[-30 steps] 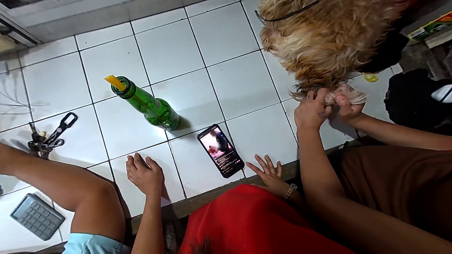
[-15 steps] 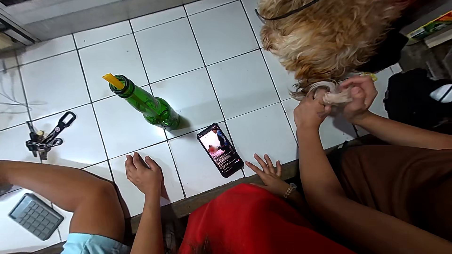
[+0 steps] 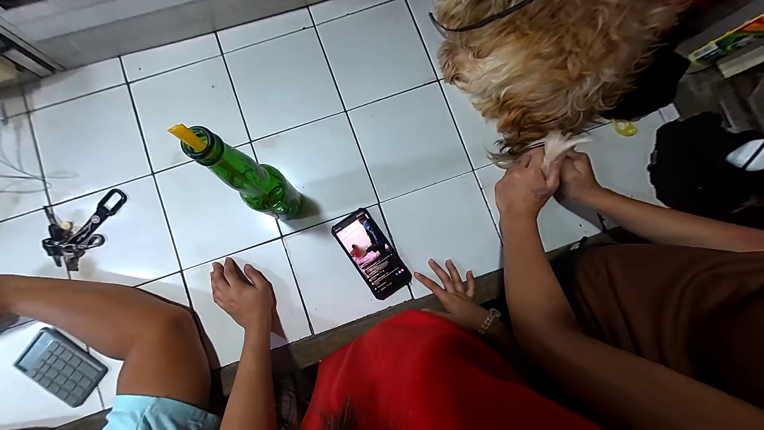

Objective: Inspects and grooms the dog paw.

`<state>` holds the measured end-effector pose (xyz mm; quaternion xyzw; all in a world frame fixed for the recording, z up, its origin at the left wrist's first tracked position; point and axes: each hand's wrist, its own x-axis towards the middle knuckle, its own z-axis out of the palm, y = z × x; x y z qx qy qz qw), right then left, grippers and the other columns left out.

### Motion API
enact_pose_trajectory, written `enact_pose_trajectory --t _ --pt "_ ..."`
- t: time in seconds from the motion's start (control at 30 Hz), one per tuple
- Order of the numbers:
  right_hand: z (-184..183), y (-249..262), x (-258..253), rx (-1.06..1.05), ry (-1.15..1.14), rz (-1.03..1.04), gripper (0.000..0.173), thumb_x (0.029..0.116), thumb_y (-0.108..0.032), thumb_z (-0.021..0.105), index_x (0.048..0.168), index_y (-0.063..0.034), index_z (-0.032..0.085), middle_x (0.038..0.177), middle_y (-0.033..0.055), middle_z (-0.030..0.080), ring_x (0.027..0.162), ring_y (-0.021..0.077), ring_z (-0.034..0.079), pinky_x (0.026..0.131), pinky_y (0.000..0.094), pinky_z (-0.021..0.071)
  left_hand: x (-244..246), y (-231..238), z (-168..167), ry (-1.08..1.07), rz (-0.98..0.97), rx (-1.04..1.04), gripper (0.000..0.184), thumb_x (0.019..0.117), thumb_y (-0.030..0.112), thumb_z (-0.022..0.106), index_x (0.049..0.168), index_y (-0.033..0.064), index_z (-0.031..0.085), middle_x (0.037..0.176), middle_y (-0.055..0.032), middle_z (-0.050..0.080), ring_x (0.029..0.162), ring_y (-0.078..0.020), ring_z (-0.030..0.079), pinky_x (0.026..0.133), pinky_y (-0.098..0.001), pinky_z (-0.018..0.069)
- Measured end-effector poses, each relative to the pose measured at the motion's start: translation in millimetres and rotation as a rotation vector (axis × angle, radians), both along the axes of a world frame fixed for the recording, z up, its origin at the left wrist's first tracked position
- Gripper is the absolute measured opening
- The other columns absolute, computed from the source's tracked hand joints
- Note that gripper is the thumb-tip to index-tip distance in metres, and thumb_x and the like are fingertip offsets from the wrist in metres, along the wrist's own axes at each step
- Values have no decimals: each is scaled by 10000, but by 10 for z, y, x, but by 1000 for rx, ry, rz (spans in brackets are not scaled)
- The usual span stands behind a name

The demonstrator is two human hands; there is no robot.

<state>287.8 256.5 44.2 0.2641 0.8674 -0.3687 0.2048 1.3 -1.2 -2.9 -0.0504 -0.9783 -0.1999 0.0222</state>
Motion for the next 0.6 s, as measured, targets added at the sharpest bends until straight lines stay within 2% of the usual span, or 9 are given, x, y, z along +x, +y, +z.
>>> enact_pose_trajectory --t 0.6 --pt "-5 -1 7 10 14 6 681 961 -353 648 1572 -165 413 1686 204 176 1543 510 -28 1097 793 -79 -7 4 9 -13 4 9 505 1049 253 431 1437 -58 520 1557 -329 389 1473 -491 342 1200 -585 234"
